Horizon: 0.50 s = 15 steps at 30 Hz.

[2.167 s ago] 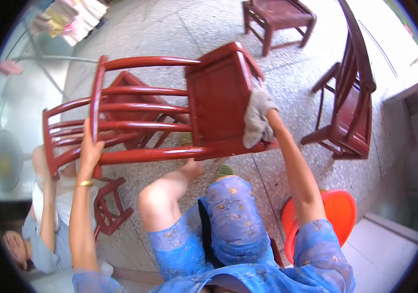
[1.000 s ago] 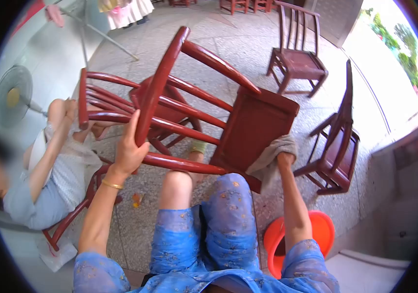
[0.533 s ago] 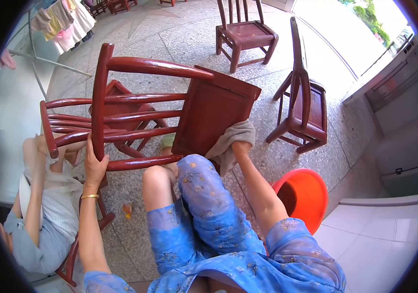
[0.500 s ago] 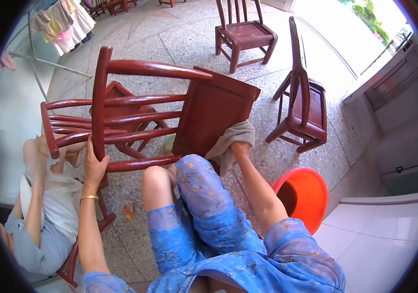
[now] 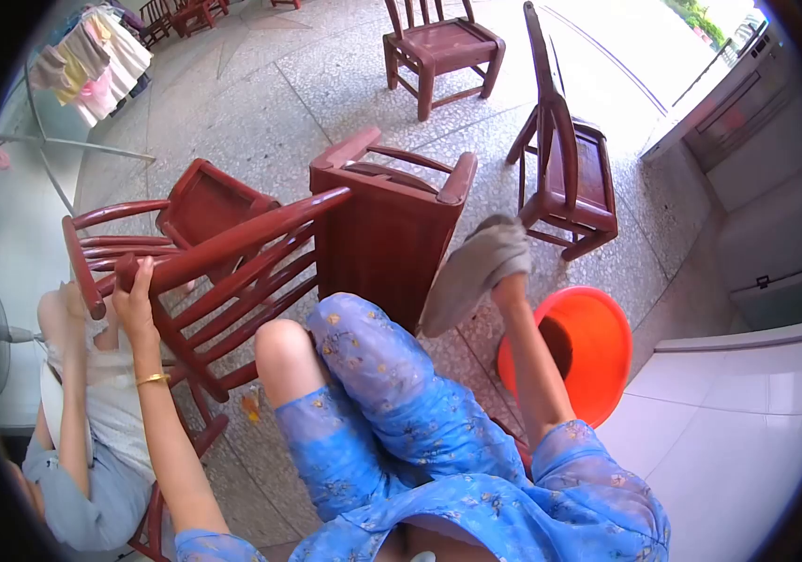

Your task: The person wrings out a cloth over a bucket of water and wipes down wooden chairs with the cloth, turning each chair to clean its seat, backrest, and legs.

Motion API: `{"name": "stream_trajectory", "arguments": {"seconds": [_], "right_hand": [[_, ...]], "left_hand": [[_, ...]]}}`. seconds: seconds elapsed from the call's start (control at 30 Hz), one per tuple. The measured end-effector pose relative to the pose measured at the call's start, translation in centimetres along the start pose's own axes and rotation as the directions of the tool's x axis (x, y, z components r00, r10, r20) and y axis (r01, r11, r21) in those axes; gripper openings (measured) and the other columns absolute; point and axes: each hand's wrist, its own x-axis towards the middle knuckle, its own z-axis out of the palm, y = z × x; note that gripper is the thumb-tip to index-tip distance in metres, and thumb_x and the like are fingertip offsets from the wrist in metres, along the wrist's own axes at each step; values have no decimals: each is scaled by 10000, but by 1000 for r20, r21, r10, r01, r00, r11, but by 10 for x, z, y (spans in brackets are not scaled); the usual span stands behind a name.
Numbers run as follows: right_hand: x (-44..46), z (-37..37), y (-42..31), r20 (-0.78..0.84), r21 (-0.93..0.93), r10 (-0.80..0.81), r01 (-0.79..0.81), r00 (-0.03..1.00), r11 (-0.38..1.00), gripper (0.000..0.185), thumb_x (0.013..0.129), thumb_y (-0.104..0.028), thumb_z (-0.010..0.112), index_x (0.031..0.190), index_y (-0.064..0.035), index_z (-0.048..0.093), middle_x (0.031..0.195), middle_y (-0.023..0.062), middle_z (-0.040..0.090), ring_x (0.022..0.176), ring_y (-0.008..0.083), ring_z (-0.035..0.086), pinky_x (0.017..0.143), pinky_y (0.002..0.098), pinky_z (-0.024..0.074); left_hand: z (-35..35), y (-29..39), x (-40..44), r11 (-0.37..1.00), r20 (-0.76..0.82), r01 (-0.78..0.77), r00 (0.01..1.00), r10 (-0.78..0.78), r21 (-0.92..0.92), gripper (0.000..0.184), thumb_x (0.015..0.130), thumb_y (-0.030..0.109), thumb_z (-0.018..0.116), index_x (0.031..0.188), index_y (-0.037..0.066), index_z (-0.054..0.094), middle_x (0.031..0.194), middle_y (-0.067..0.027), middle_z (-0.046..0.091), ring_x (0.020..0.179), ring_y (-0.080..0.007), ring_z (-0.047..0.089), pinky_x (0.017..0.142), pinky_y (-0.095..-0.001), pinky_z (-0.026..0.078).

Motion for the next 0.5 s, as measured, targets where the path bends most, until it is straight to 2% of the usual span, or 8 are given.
{"name": "stream_trajectory", "arguments": {"seconds": [0.03, 0.07, 0.1, 0.23, 0.3, 0.33, 0.43, 0.5], "right_hand": [[38, -6, 57, 93, 804, -108, -11, 990, 595, 270, 962, -95, 409, 1182, -24, 548, 1075, 87, 590, 998, 266, 599, 927, 394, 473], [72, -24, 111, 69, 948, -244, -139, 967, -285, 259, 973, -92, 401, 1185, -45, 543, 1046, 52, 582, 960, 211, 598, 857, 348, 496], [83, -81, 137, -51, 310, -299, -269, 953, -912, 250, 985, -88, 393, 1188, -67, 538, 1016, 16, 573, 922, 156, 598, 787, 301, 519], [104, -125, 107, -370, 827, -95, 281, 924, -487, 246, 956, -181, 480, 1129, -70, 614, 988, 70, 655, 905, 237, 653, 779, 362, 523], [112, -133, 103, -198, 980, -549, 173, 812, -97, 318, 894, -324, 583, 1091, -92, 674, 979, 151, 699, 902, 315, 674, 767, 404, 514], [117, -128, 99, -51, 965, -589, -111, 807, -236, 366, 841, -385, 631, 1085, -119, 693, 972, 207, 686, 917, 364, 665, 781, 416, 505], [131, -105, 71, -75, 936, -468, -100, 880, -338, 344, 853, -350, 616, 1085, -108, 692, 952, 207, 687, 909, 382, 661, 797, 408, 511], [152, -70, 34, -80, 981, -468, -14, 880, -194, 342, 843, -313, 623, 1089, -83, 684, 944, 215, 687, 916, 380, 664, 796, 412, 517]], "left_hand": [[-4, -4, -7, 1000, -51, -11, 999, 11, 12, 252, 850, 161, 714, 1049, 12, 669, 995, -22, 651, 889, -109, 587, 845, -272, 461], [-9, -6, -12, 999, -101, -25, 995, 27, 25, 245, 846, 151, 716, 1043, 13, 671, 990, -23, 654, 886, -110, 590, 846, -271, 463], [-10, -9, -16, 999, -97, -25, 995, 28, 27, 245, 846, 151, 716, 1043, 13, 671, 990, -23, 654, 886, -110, 590, 846, -271, 463], [-19, -28, -21, 998, -150, -60, 987, 58, -9, 234, 847, 146, 704, 1026, 1, 664, 984, -24, 648, 878, -115, 588, 846, -277, 463], [-25, -32, -24, 998, -171, -60, 984, 54, -32, 224, 854, 138, 693, 1023, -4, 658, 969, -21, 640, 870, -120, 586, 841, -280, 464], [-29, -34, -26, 998, -183, -55, 982, 49, -31, 213, 854, 134, 691, 1014, -2, 653, 956, -21, 632, 860, -125, 583, 825, -277, 465], [-44, -51, -39, 997, -266, -73, 961, 73, 9, 194, 856, 140, 686, 980, -3, 643, 938, -26, 623, 826, -121, 570, 778, -268, 469], [-65, -73, -51, 999, -318, 29, 947, -38, -34, 186, 860, 143, 677, 966, -4, 638, 928, -31, 621, 805, -124, 567, 758, -271, 473]]}}
